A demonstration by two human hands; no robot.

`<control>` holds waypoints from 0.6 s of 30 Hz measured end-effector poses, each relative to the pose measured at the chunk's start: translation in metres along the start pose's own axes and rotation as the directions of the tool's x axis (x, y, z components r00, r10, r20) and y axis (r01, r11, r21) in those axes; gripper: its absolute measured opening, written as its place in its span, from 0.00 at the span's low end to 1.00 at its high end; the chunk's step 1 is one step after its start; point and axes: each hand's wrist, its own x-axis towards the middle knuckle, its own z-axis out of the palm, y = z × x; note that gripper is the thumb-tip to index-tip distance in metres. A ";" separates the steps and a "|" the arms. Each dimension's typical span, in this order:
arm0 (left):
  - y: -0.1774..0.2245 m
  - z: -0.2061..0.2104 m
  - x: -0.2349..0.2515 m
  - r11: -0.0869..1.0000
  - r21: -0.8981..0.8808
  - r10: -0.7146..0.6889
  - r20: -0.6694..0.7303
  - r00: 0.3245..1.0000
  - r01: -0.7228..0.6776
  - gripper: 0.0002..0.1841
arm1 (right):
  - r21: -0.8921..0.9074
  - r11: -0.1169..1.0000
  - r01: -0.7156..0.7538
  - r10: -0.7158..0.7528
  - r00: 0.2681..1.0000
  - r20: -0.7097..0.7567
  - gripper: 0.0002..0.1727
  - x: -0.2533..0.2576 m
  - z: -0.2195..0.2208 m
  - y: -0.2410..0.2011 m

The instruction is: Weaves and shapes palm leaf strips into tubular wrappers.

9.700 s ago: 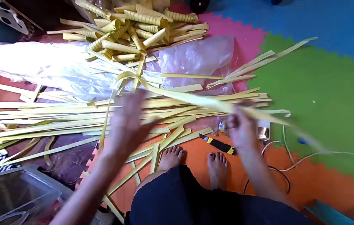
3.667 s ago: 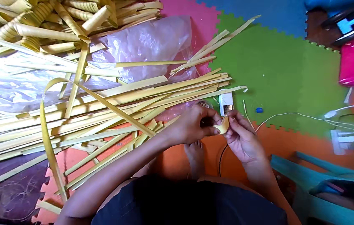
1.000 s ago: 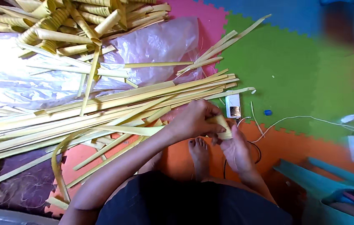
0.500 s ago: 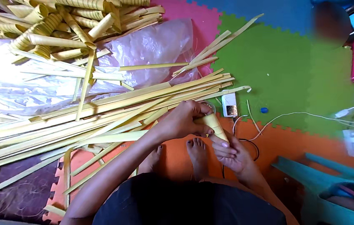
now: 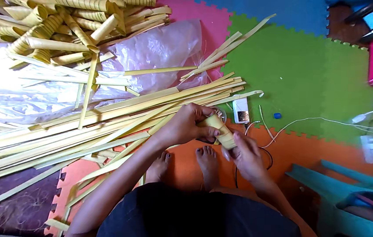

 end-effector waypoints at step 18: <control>-0.011 -0.003 -0.009 0.999 -0.017 -0.035 -0.006 0.999 0.035 0.11 | 0.007 0.996 -0.091 0.090 0.996 0.023 0.20 -0.013 -0.002 0.002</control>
